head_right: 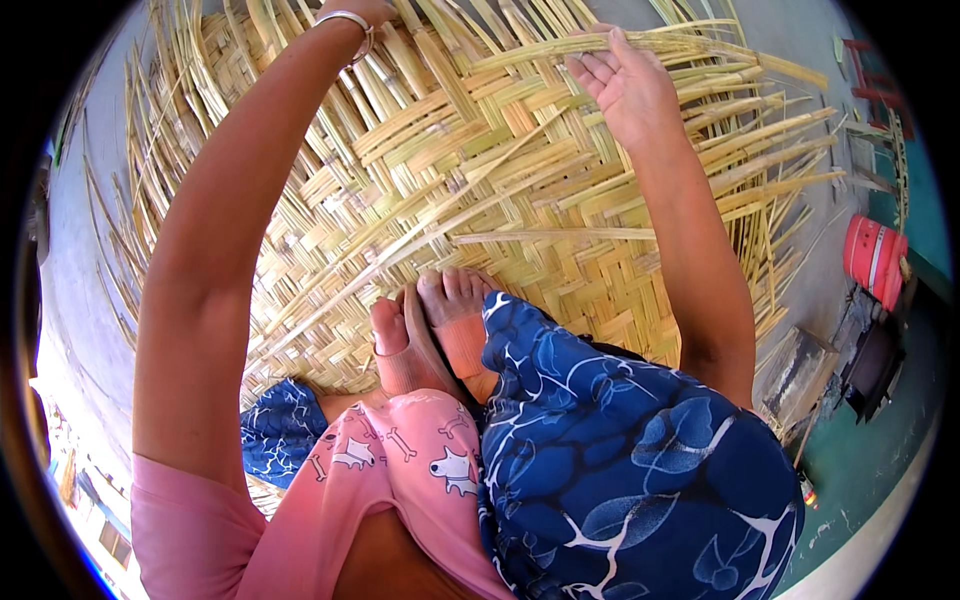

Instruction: The person is weaving a mat using dried palm leaves. They are sitting on the floor and using their hands to interlace the leaves in a crisscross pattern.

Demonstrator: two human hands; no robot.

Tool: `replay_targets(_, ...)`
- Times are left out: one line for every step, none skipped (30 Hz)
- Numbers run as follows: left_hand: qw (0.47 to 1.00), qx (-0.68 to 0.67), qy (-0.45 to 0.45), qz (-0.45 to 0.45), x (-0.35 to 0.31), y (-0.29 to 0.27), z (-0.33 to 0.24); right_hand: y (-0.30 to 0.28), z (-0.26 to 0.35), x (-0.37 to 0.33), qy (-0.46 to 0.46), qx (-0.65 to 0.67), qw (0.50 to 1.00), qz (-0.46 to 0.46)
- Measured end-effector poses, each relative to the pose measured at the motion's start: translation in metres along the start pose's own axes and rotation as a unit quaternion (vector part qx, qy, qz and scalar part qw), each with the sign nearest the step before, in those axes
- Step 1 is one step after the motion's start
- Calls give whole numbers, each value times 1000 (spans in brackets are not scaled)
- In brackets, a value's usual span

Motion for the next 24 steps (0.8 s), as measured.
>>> replay_targets(988, -119, -82, 58, 8, 5, 13, 5, -2, 2, 5, 2, 1000, 4)
replay_targets(988, -131, -37, 71, 6, 6, 4, 3, -2, 1, 7, 3, 1000, -1)
replay_targets(985, -143, 13, 92, -3, 11, -9, -4, 0, 0, 7, 0, 1000, -13)
replay_targets(980, -154, 63, 112, -14, 15, -20, -10, 2, 1, 3, 2, 1000, -24)
replay_targets(974, -170, 100, 114, -27, 7, -14, -2, -4, 5, 8, 9, 1000, -15)
replay_targets(953, -261, 74, 136, -35, 0, -3, 6, -9, 9, 14, 15, 1000, -6)
replay_targets(922, -351, 48, 158, -43, -3, 8, 14, -13, 10, 18, 17, 1000, 4)
replay_targets(880, -433, 28, 194, -60, 0, 3, 11, -12, 11, 16, 16, 1000, -2)
replay_targets(873, -452, -27, 182, -75, 6, 1, 7, -12, 12, 13, 15, 1000, -8)
replay_targets(876, -439, -27, 199, -86, 3, 4, 9, -12, 14, 12, 24, 1000, -3)
replay_targets(878, -428, -28, 214, -93, 0, 11, 14, -13, 18, 13, 31, 999, 3)
replay_targets(879, -414, -29, 233, -103, -2, 14, 17, -14, 21, 12, 38, 999, 6)
replay_targets(881, -396, 4, 260, -113, -6, 11, 20, -16, 24, 14, 39, 999, 7)
replay_targets(877, -403, 31, 262, -119, -10, 12, 25, -19, 27, 17, 39, 999, 8)
replay_targets(872, -409, 58, 264, -122, -12, 15, 29, -21, 30, 19, 39, 999, 9)
replay_targets(866, -414, 85, 267, -123, -13, 16, 29, -24, 34, 21, 38, 999, 6)
replay_targets(873, -388, 108, 274, -127, -15, 17, 33, -28, 38, 24, 37, 999, 5)
replay_targets(871, -392, 91, 282, -130, -14, 19, 35, -30, 40, 26, 36, 999, 4)
replay_targets(868, -396, 75, 290, -134, -10, 20, 34, -29, 39, 20, 31, 999, -3)
replay_targets(866, -400, 57, 295, -137, -7, 20, 39, -29, 36, 15, 27, 999, -8)
replay_targets(868, -396, 48, 296, -138, -3, 20, 42, -28, 33, 10, 23, 1000, -14)
replay_targets(876, -390, 29, 282, -138, 0, 20, 41, -29, 32, 13, 27, 999, -20)
replay_targets(884, -383, 10, 268, -138, 4, 20, 38, -30, 30, 17, 32, 999, -27)
replay_targets(891, -376, -9, 255, -138, 7, 22, 35, -31, 28, 20, 37, 999, -35)
Point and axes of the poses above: each hand's wrist, its own x-axis towards the middle knuckle, its own y-axis out of the palm, z = x × y, the point moved 7 cm from there along x, towards the middle knuckle, and after that the axes turned 7 degrees about -y, right-handed, at the moved point
